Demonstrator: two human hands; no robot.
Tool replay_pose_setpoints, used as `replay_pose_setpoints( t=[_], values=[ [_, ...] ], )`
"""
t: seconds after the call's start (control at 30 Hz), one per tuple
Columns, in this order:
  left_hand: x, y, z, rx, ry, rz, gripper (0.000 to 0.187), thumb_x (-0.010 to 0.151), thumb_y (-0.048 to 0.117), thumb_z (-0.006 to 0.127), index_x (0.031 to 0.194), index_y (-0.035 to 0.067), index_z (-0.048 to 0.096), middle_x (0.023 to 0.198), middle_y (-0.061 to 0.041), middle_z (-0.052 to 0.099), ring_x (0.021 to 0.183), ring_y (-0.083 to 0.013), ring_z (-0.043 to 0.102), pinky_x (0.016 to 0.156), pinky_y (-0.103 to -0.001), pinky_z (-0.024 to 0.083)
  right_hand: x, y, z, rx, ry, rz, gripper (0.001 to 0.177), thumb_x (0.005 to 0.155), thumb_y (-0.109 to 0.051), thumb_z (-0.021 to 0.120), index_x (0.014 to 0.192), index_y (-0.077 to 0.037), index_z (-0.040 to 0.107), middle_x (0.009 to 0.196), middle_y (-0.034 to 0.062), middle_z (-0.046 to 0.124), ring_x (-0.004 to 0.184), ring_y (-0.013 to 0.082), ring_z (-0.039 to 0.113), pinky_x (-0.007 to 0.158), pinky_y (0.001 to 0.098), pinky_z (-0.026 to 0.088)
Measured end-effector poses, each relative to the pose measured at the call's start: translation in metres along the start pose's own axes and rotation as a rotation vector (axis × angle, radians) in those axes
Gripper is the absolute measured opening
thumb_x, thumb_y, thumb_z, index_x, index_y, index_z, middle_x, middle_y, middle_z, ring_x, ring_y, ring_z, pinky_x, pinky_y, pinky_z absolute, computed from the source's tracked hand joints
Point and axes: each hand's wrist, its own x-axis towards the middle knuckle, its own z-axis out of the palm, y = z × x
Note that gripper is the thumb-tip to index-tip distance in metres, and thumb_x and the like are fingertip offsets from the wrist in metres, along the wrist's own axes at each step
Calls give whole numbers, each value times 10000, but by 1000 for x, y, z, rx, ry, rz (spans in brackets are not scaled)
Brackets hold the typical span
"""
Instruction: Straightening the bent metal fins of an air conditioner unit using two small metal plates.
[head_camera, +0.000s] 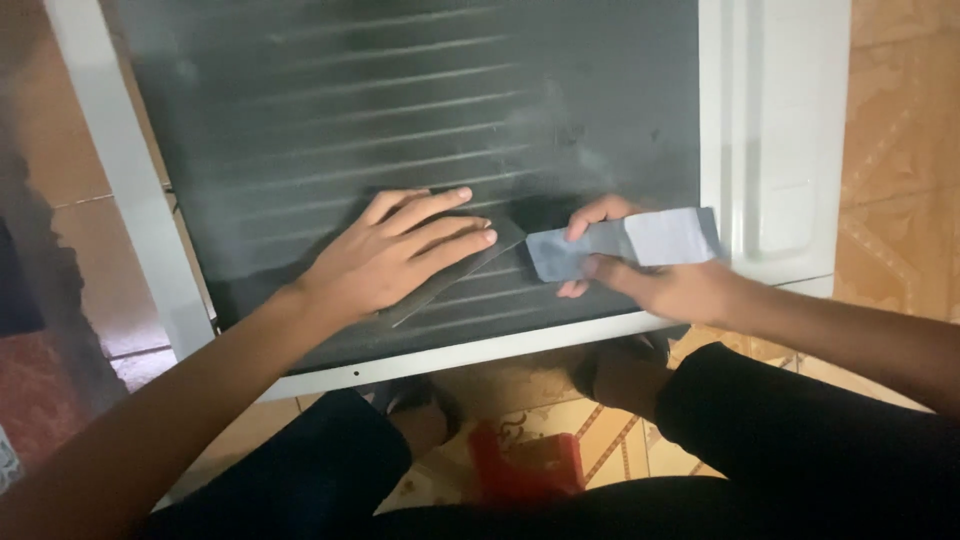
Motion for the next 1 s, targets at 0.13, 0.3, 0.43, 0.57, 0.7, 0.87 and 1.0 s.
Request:
replay_pose_setpoints(
  t=[0.13,0.3,0.43,0.57,0.7,0.87,1.0],
  values=[
    [2,-1,-1,13,15,12,395,1081,153,468,1469,182,533,1315,-17,650,1432,-232,478,1108,-440,409,0,47,-3,-192,52,-20,347,832,-123,784,1097,-54,570,857,121,649,748,253,737,691,388,560],
    [0,-2,2,-2,20,14,411,1086,152,428,1487,181,513,1325,-25,641,1437,-233,462,1106,-435,395,-2,58,0,-258,112,-115,512,730,-158,924,1037,-74,523,947,111,664,826,263,681,748,397,505],
    [0,-5,6,5,16,26,422,1086,162,418,1498,174,507,1357,-27,634,1444,-234,448,1111,-431,378,-1,57,3,-326,109,-240,481,699,-137,940,984,-71,559,895,131,718,760,287,718,706,385,538],
    [-1,-3,5,-3,12,29,430,1110,171,358,1527,157,463,1369,-45,611,1457,-246,416,1120,-440,358,-3,60,2,-457,96,-286,512,721,-219,937,1029,-100,545,926,93,710,810,258,741,721,350,550],
    [0,-4,5,42,78,52,408,1117,131,366,1501,150,502,1319,-42,639,1416,-244,468,1093,-428,403,-2,58,2,-484,96,-348,494,736,-212,920,1013,-91,529,909,125,720,739,279,736,653,362,561],
    [1,-3,5,46,91,50,418,1111,134,353,1501,153,502,1322,-34,642,1417,-234,464,1087,-418,402,-5,56,2,-502,89,-330,447,764,-205,895,1013,-96,540,927,136,733,804,308,752,666,371,566],
    [0,-2,6,39,89,38,412,1102,129,374,1484,161,525,1305,-40,652,1409,-243,478,1079,-421,403,-5,56,4,-554,105,-332,482,747,-240,913,1014,-80,544,922,142,727,796,309,746,644,356,560]
  ],
)
